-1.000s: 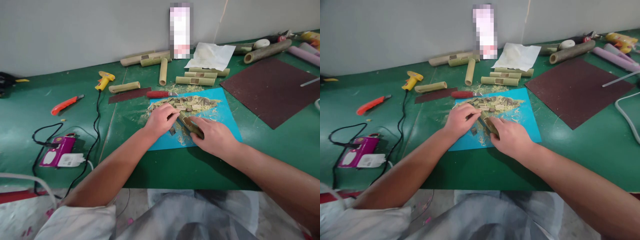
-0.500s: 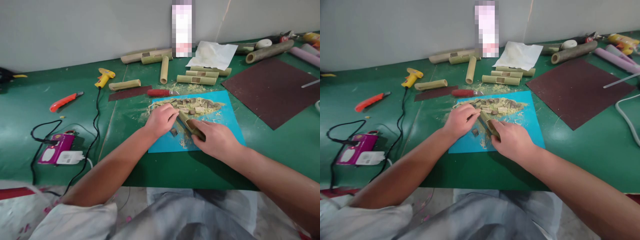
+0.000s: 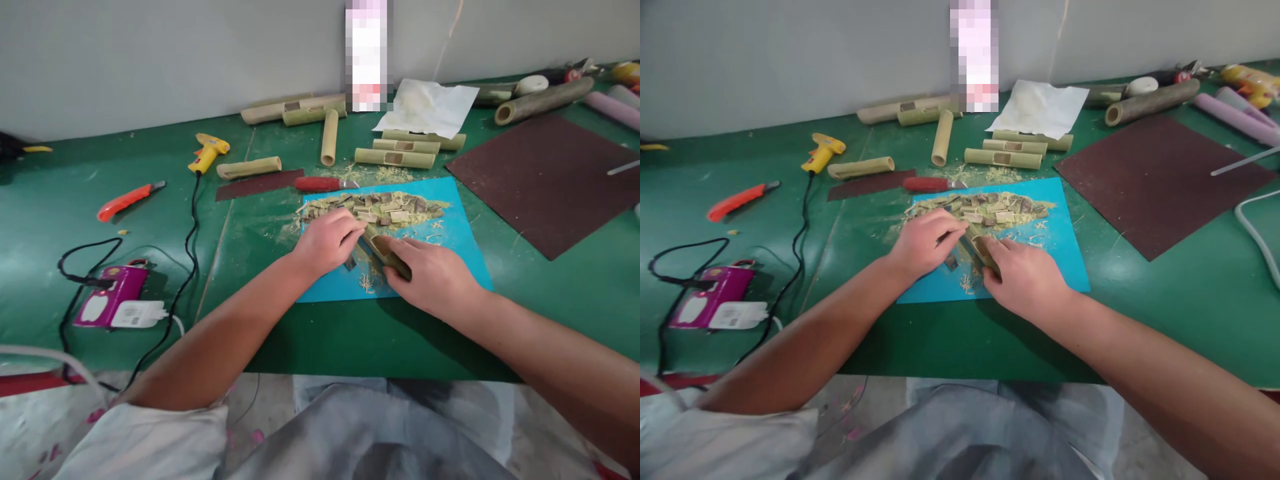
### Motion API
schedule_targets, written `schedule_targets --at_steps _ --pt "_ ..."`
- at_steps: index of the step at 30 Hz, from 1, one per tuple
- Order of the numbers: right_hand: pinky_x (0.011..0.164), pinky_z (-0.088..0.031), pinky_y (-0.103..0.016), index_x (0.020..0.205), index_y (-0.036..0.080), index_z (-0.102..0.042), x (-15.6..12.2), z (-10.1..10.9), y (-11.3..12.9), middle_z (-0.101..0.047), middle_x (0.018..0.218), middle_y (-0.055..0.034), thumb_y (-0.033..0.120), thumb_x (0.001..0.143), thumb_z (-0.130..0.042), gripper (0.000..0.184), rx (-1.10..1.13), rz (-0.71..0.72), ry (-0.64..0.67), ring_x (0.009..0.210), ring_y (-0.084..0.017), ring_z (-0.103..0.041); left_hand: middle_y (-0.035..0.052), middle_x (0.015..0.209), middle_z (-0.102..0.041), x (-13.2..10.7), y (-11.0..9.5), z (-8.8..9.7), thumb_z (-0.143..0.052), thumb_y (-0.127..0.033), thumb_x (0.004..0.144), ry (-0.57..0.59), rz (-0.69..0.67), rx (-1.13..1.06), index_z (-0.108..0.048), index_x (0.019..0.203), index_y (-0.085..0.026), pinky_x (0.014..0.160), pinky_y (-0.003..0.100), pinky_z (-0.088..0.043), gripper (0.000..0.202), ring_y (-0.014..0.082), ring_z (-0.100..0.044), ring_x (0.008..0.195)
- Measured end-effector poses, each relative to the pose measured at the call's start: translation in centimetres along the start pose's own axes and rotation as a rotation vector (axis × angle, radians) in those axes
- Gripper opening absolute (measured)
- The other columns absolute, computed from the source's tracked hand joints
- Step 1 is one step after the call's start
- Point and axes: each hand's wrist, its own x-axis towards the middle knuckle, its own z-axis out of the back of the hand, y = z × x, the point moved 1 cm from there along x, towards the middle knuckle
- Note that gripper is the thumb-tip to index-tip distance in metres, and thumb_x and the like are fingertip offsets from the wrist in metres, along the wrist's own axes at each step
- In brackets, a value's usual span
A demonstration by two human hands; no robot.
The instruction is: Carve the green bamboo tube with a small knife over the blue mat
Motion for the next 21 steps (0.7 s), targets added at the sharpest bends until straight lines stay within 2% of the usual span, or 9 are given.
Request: schedule_targets --at_steps 21 --pt "0.060 -0.036 -0.031 0.141 0.019 -0.057 -0.10 -0.24 -0.16 -0.073 0.107 -0.0091 0.032 0.092 -0.046 0.052 -0.005 0.033 -0.020 0.081 -0.023 -0.068 0.0053 0.086 -0.071 0.12 -0.53 -0.10 -0.057 -0.020 0.098 -0.011 0.021 -0.014 -0.072 0.094 -0.015 0.072 0.025 -0.055 0.016 0.0145 -0.069 0.079"
